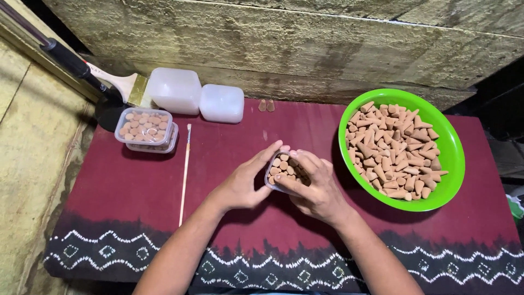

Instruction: The person is sorting and transferring incense cones from a large green bowl into a smaller rectangular plastic container.

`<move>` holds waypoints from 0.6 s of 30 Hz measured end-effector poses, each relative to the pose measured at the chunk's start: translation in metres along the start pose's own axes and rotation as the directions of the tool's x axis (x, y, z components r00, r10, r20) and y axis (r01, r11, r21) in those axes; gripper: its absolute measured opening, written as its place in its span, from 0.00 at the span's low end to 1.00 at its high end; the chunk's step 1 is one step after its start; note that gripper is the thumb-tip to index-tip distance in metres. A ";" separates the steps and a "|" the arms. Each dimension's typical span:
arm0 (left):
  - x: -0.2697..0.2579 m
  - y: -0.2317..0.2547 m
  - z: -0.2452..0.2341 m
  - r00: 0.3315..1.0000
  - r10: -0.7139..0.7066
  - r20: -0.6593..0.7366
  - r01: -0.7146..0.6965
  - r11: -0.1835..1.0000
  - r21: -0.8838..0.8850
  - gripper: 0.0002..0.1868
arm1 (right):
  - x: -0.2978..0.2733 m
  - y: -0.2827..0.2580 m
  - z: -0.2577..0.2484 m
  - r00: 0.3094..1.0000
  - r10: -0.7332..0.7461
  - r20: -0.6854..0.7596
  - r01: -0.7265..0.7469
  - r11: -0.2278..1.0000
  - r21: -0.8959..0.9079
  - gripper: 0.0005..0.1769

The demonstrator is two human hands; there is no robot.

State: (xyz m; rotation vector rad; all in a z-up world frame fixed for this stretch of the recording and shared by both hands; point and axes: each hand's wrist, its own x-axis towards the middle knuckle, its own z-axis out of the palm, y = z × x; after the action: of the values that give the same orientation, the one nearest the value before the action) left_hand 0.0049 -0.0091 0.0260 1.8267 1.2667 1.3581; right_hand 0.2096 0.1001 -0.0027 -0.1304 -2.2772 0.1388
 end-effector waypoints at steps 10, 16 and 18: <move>-0.002 -0.012 0.009 0.981 -0.196 -0.007 0.182 0.923 -0.340 0.40 | -0.008 0.010 0.010 1.000 -0.003 -0.001 0.003 0.997 0.075 0.37; 0.002 -0.015 0.007 0.941 -0.296 -0.162 0.246 0.931 -0.271 0.35 | 0.028 0.003 -0.010 0.948 0.253 0.192 -0.317 0.802 0.506 0.44; 0.000 -0.017 0.006 0.934 -0.306 -0.185 0.263 0.938 -0.227 0.35 | 0.033 0.008 -0.006 0.849 0.450 0.278 -0.528 0.683 0.505 0.42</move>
State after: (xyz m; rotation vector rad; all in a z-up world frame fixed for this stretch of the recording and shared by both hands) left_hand 0.0039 -0.0010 0.0097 1.3266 1.3882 1.4877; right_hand 0.1934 0.1132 0.0250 -0.4291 -2.1714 1.1366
